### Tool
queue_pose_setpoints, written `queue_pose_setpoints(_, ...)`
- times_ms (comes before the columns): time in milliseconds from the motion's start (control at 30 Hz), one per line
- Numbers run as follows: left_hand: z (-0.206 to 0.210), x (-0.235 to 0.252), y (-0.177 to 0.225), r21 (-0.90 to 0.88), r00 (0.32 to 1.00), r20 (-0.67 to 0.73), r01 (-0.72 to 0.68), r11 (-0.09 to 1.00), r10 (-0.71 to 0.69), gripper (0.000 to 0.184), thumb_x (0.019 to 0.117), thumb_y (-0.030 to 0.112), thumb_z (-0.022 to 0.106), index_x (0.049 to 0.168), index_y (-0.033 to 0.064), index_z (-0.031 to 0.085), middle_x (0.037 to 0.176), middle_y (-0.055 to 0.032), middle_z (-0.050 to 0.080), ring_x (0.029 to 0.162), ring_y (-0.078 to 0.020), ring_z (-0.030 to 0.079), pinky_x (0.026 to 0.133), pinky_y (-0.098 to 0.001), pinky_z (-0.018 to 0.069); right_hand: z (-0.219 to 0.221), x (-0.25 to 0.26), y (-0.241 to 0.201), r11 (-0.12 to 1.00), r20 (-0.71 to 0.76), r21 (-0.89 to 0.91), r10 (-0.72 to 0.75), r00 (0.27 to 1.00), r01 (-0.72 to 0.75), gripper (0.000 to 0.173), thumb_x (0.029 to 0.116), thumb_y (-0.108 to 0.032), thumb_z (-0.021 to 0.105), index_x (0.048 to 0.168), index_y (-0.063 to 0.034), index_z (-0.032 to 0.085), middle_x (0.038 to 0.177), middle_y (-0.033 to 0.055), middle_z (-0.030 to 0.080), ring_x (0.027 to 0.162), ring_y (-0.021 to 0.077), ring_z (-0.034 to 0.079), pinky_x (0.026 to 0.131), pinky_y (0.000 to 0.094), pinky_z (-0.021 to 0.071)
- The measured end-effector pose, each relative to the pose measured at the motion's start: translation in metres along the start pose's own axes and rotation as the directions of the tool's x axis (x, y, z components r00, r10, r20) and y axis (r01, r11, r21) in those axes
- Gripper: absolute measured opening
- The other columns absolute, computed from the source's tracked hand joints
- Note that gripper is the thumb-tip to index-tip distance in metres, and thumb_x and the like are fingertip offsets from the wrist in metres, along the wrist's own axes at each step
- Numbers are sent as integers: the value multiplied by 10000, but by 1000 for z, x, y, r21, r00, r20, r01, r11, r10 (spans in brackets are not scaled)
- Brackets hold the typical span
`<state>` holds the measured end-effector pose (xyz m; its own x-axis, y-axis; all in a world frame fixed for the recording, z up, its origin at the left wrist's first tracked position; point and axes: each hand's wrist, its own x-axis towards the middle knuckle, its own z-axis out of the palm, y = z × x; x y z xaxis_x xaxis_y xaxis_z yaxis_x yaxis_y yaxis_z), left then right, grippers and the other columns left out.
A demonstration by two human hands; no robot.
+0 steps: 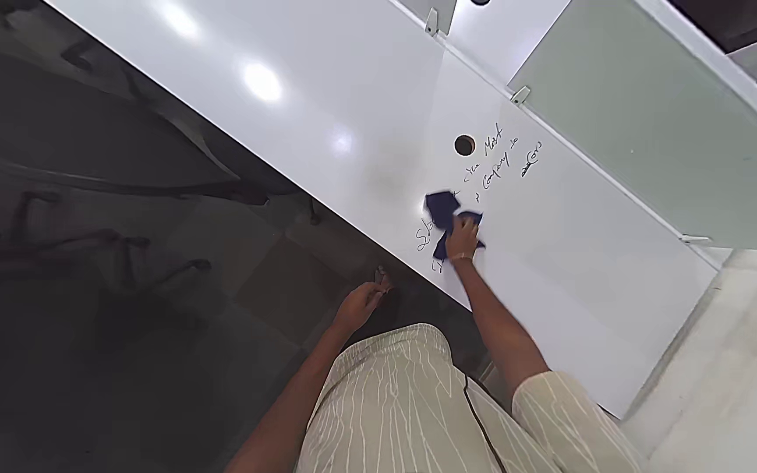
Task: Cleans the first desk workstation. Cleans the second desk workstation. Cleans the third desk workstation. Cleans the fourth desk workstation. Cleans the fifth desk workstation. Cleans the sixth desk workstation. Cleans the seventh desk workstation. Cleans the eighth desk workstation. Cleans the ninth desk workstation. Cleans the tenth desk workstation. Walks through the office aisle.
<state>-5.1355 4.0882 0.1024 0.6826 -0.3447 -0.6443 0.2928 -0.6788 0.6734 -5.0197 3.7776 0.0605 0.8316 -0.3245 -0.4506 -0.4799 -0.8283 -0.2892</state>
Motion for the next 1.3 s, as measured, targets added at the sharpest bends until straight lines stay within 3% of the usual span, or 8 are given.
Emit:
queue_pose_setpoints(167,-4,-10,-8,-72,999,-43,-7,997,4,312,1063,248,503,1251,58,664,1221,-140,676,1046,-223,684,955,-402,548,50,-104,24,969,144,-135,-187,972,207,530,888,-81,642,1389,-253,634,1387,196,578,1291,442,527,947,592,513)
queue_pose_setpoints(333,0,-11,-9,-94,999,-30,-14,995,12,304,1068,259,495,1234,77,673,1204,-122,680,1016,-197,683,930,-384,553,3,-8,10,997,51,-57,-53,997,56,495,925,-78,599,1411,-172,613,1465,270,505,1359,495,466,1040,644,460)
queue_pose_setpoints(500,6,-9,-7,-111,998,-50,43,993,-49,305,1069,263,500,1231,69,670,1217,-128,674,1019,-196,686,929,-375,558,-22,71,-19,998,-148,44,49,988,-43,581,978,-216,634,1528,-217,448,1509,265,420,1292,534,485,872,688,517)
queue_pose_setpoints(633,4,-6,3,-154,992,-89,70,986,-84,299,1064,263,517,1218,64,679,1194,-121,688,999,-182,693,913,-366,567,11,0,-12,989,62,-36,-138,988,140,551,981,-313,618,1507,-186,517,1421,294,534,1299,502,518,1002,634,485)
queue_pose_setpoints(767,4,2,20,-184,987,-112,90,979,-112,283,1061,250,522,1205,63,678,1181,-115,687,997,-167,686,904,-352,565,41,-57,11,890,219,-91,-420,881,447,633,915,-125,638,1463,-428,544,1286,188,635,1199,432,584,877,584,531)
queue_pose_setpoints(867,5,11,31,-222,981,-144,98,970,-132,283,1055,248,528,1195,60,686,1169,-108,696,1000,-156,689,904,-346,569,20,-3,3,870,221,-36,-473,853,492,534,957,-90,576,1405,-379,617,1333,206,629,1253,468,561,917,648,507)
queue_pose_setpoints(1100,6,29,56,-225,973,-158,129,966,-167,263,1056,238,533,1195,70,680,1177,-89,694,1015,-134,684,908,-323,567,-49,178,-42,998,-225,58,-7,974,20,540,976,-171,605,1504,-252,524,1411,276,531,1242,504,542,924,637,506)
queue_pose_setpoints(1300,13,48,72,-210,980,-131,118,971,-148,266,1050,235,541,1193,59,682,1155,-101,702,991,-144,688,899,-337,570,7,27,-23,901,180,58,-433,883,430,532,976,-83,547,1408,-386,614,1317,212,639,1227,452,588,948,638,506)
